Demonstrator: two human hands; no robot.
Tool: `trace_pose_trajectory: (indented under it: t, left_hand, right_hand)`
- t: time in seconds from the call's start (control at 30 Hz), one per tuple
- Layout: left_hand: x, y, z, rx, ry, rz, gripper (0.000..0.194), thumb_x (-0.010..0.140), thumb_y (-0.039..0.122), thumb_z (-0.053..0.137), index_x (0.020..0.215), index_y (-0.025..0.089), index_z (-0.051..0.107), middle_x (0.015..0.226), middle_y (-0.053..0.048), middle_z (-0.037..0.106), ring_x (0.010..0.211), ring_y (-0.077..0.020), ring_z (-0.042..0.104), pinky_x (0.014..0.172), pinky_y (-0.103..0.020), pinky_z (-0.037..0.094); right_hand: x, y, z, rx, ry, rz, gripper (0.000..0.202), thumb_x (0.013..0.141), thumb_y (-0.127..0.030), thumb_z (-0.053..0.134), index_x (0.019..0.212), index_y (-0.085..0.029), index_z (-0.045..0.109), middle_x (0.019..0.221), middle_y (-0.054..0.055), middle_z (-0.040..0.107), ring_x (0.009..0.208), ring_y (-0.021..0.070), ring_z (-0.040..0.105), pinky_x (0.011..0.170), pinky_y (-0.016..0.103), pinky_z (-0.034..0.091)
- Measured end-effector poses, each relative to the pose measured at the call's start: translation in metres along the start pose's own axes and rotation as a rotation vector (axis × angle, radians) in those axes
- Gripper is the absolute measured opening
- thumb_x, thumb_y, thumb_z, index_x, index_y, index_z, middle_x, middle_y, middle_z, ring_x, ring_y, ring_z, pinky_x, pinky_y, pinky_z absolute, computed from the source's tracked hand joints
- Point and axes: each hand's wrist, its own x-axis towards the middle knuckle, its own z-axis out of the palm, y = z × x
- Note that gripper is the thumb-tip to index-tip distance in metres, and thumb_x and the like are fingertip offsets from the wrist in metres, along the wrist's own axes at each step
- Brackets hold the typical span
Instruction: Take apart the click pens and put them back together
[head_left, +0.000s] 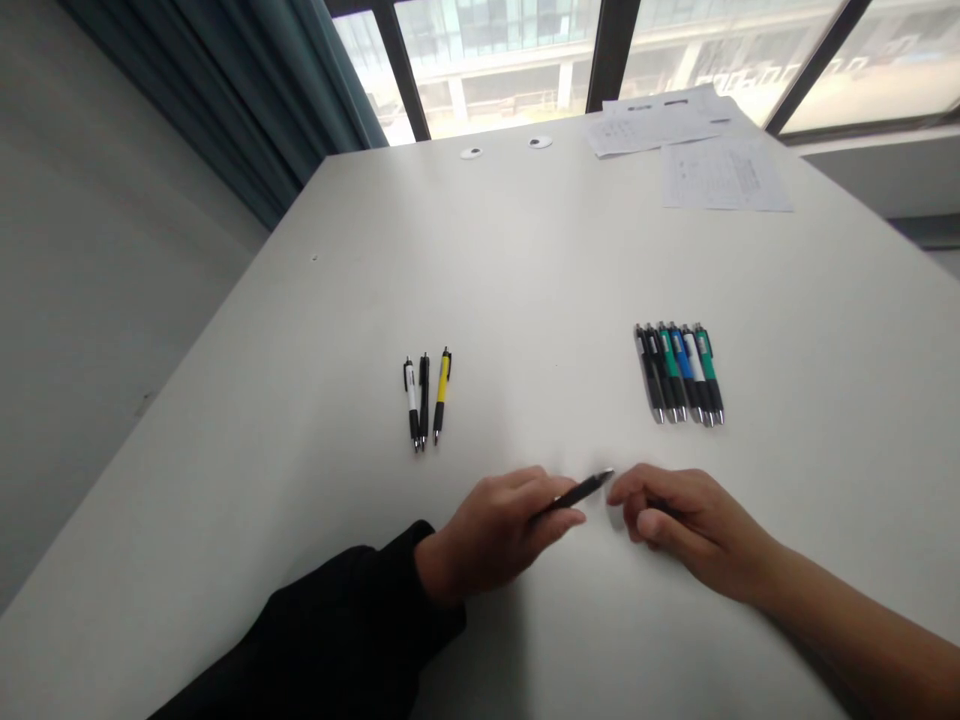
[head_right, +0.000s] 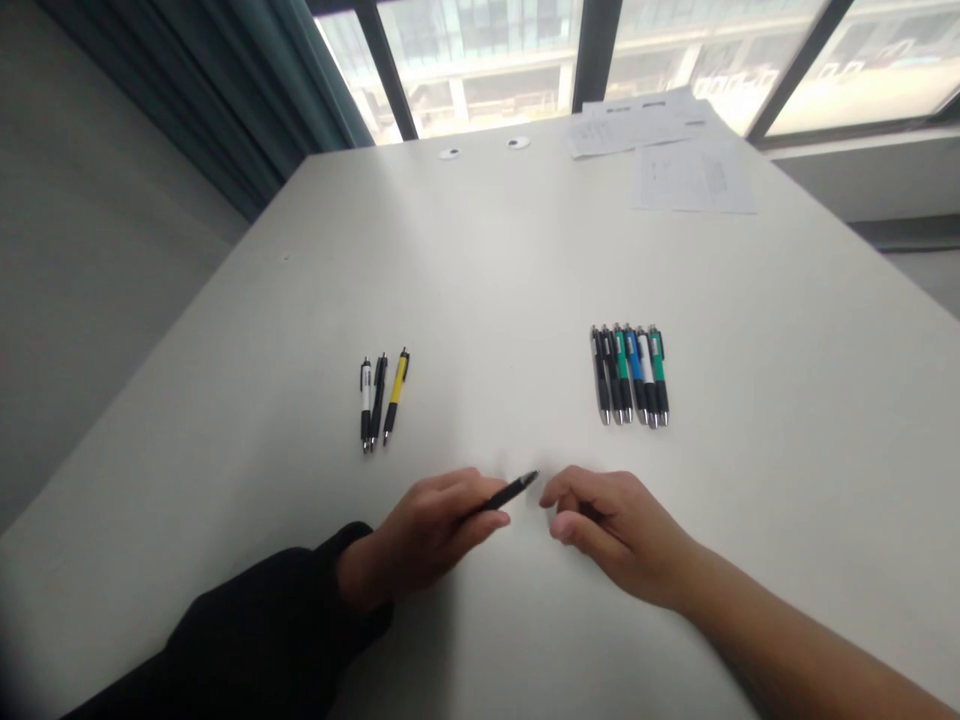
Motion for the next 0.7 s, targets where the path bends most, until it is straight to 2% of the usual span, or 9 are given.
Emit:
trace_pose_trajectory:
  t: [0.03, 0.1, 0.2, 0.27, 0.43, 0.57, 0.7]
  left_hand:
    - [-0.0006, -0.0007, -0.0002, 0.156, 0.006, 0.080, 0.027, 0.100, 0.038, 0.056, 0.111, 0.016, 0.068, 0.085, -0.005, 0.070, 0.070, -0.0147, 0.065, 0.064, -0.025, 0.050]
    - [-0.0014, -0.0028, 0.0000, 0.374, 0.046, 0.198, 0.027, 0.099, 0.039, 0.059, 0.113, 0.018, 0.068, 0.084, -0.004, 0.070, 0.069, -0.0147, 0.064, 0.063, -0.025, 0.049]
    - [-0.0013, -0.0059, -0.0003, 0.505, 0.124, 0.299, 0.026, 0.097, 0.038, 0.062, 0.113, 0.018, 0.066, 0.081, -0.001, 0.068, 0.068, -0.0142, 0.063, 0.064, -0.027, 0.048]
    - [-0.0007, -0.0067, -0.0009, 0.531, 0.132, 0.331, 0.024, 0.097, 0.036, 0.063, 0.111, 0.017, 0.064, 0.081, -0.001, 0.068, 0.069, -0.0142, 0.063, 0.066, -0.027, 0.049]
    - [0.0002, -0.0041, -0.0002, 0.588, 0.067, 0.315, 0.019, 0.102, 0.034, 0.055, 0.100, 0.017, 0.064, 0.076, 0.001, 0.065, 0.063, -0.0141, 0.059, 0.058, -0.028, 0.043]
    - [0.0010, -0.0026, 0.0007, 0.605, 0.009, 0.272, 0.031, 0.106, 0.037, 0.043, 0.091, 0.019, 0.063, 0.071, 0.002, 0.062, 0.056, -0.0137, 0.053, 0.051, -0.029, 0.035]
    - [0.0023, -0.0016, -0.0005, 0.582, -0.071, 0.256, 0.039, 0.108, 0.038, 0.036, 0.084, 0.018, 0.060, 0.069, 0.002, 0.061, 0.055, -0.0130, 0.052, 0.049, -0.029, 0.033]
  right_hand:
    - [0.0003, -0.0001, -0.0008, 0.021, 0.012, 0.020, 0.036, 0.103, -0.047, 0.045, 0.088, -0.019, 0.063, 0.064, -0.001, 0.063, 0.056, 0.0122, 0.056, 0.056, 0.023, 0.042]
    - [0.0011, -0.0016, -0.0012, 0.014, 0.012, 0.040, 0.037, 0.105, -0.040, 0.044, 0.080, -0.019, 0.062, 0.063, -0.002, 0.061, 0.055, 0.0110, 0.056, 0.056, 0.022, 0.042]
    - [0.0017, -0.0044, -0.0002, -0.040, -0.007, 0.040, 0.034, 0.105, -0.033, 0.045, 0.077, -0.020, 0.062, 0.063, -0.002, 0.061, 0.056, 0.0102, 0.056, 0.058, 0.022, 0.042]
    - [0.0017, -0.0054, 0.0003, -0.050, -0.011, 0.035, 0.032, 0.104, -0.031, 0.046, 0.079, -0.020, 0.063, 0.064, -0.002, 0.061, 0.056, 0.0100, 0.057, 0.059, 0.021, 0.043]
    - [0.0010, -0.0047, -0.0001, -0.057, -0.012, -0.004, 0.031, 0.104, -0.027, 0.046, 0.082, -0.020, 0.065, 0.065, -0.002, 0.062, 0.056, 0.0094, 0.058, 0.060, 0.021, 0.044]
    - [-0.0002, -0.0032, 0.0009, -0.060, 0.001, -0.030, 0.029, 0.104, -0.026, 0.046, 0.084, -0.020, 0.066, 0.065, -0.002, 0.064, 0.057, 0.0095, 0.059, 0.061, 0.021, 0.044]
    - [-0.0016, -0.0013, 0.0023, -0.070, 0.015, -0.067, 0.028, 0.104, -0.025, 0.047, 0.083, -0.020, 0.065, 0.066, -0.002, 0.065, 0.058, 0.0094, 0.059, 0.061, 0.021, 0.043]
